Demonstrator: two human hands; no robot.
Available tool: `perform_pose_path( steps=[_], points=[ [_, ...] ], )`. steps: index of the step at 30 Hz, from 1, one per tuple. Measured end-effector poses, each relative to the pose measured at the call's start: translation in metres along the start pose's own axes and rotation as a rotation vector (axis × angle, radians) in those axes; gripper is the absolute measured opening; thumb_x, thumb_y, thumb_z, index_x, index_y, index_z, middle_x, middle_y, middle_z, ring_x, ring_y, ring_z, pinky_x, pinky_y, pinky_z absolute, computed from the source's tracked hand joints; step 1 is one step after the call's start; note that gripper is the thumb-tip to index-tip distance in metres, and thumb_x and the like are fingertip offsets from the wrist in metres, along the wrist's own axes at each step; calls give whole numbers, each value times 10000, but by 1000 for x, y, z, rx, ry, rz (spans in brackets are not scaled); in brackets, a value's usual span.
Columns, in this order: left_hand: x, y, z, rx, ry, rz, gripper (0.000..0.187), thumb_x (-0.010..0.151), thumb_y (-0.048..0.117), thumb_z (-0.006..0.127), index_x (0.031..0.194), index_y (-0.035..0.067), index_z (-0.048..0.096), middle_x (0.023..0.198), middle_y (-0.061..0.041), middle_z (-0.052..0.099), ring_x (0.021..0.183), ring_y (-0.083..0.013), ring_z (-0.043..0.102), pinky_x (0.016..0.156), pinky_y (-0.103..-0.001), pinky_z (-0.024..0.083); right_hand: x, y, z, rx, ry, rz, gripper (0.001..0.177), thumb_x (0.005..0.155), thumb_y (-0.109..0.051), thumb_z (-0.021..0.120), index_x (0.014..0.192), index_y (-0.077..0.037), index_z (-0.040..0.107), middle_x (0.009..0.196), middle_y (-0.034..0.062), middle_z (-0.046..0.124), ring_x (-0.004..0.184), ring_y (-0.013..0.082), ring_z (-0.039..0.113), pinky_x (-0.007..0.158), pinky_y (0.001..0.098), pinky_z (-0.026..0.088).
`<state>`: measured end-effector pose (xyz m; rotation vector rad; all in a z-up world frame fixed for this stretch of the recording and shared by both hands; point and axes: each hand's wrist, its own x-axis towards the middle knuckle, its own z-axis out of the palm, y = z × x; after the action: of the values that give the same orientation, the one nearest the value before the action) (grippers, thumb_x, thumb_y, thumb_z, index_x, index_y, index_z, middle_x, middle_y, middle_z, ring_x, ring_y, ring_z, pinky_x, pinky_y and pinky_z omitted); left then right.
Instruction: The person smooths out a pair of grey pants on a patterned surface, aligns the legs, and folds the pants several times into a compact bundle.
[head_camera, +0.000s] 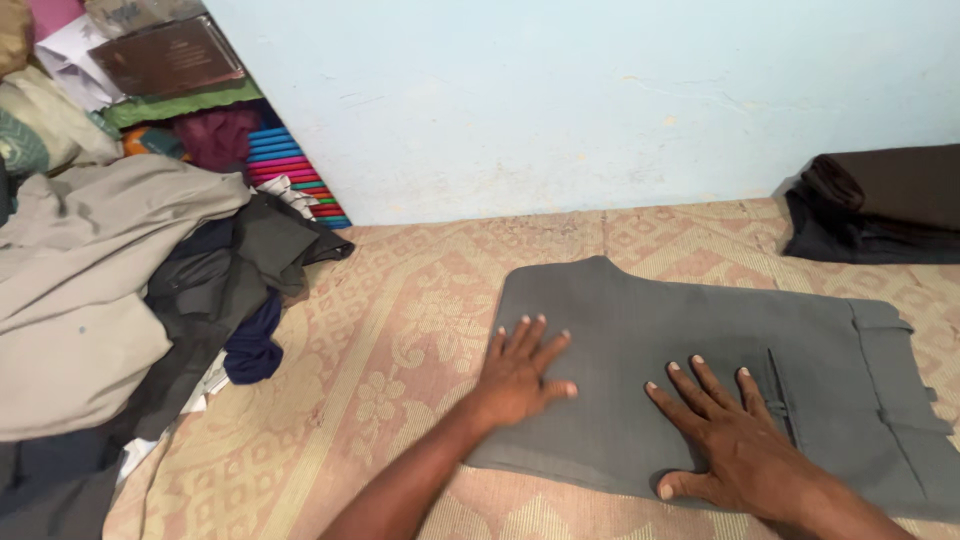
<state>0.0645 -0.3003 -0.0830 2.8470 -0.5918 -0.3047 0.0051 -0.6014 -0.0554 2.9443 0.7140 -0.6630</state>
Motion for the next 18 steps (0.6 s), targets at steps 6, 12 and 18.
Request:
perform_pose_path(
  steps=[6,12,18],
  points=[
    [46,-14,-6,138,47,-73,895,915,777,321,1627,250,194,1712,-175,22,1584,-341,-55,1245,-574,-43,5,6,9,-28,22,-22,1134,727,-929,456,1614,-329,85,1695,58,-8,1544,315,-171,1203,622,-93],
    [91,7,-1,137,34,120,871,895,764,329,1626,311,196,1713,-140,46,1581,-315,-18,1236,-583,-11,6,7,11,-41,23,-18,1169,703,-948,449,1613,-319,73,1695,64,-8,1544,314,-156,1204,623,-87],
    [127,-11,-2,55,88,-60,844,909,768,279,1631,334,222,1709,-109,122,1580,-319,34,1261,-560,9,-1,2,-1,-2,25,-20,1202,708,-938,496,1631,-297,69,1712,83,-19,1548,316,-166,1214,608,-88]
  ],
)
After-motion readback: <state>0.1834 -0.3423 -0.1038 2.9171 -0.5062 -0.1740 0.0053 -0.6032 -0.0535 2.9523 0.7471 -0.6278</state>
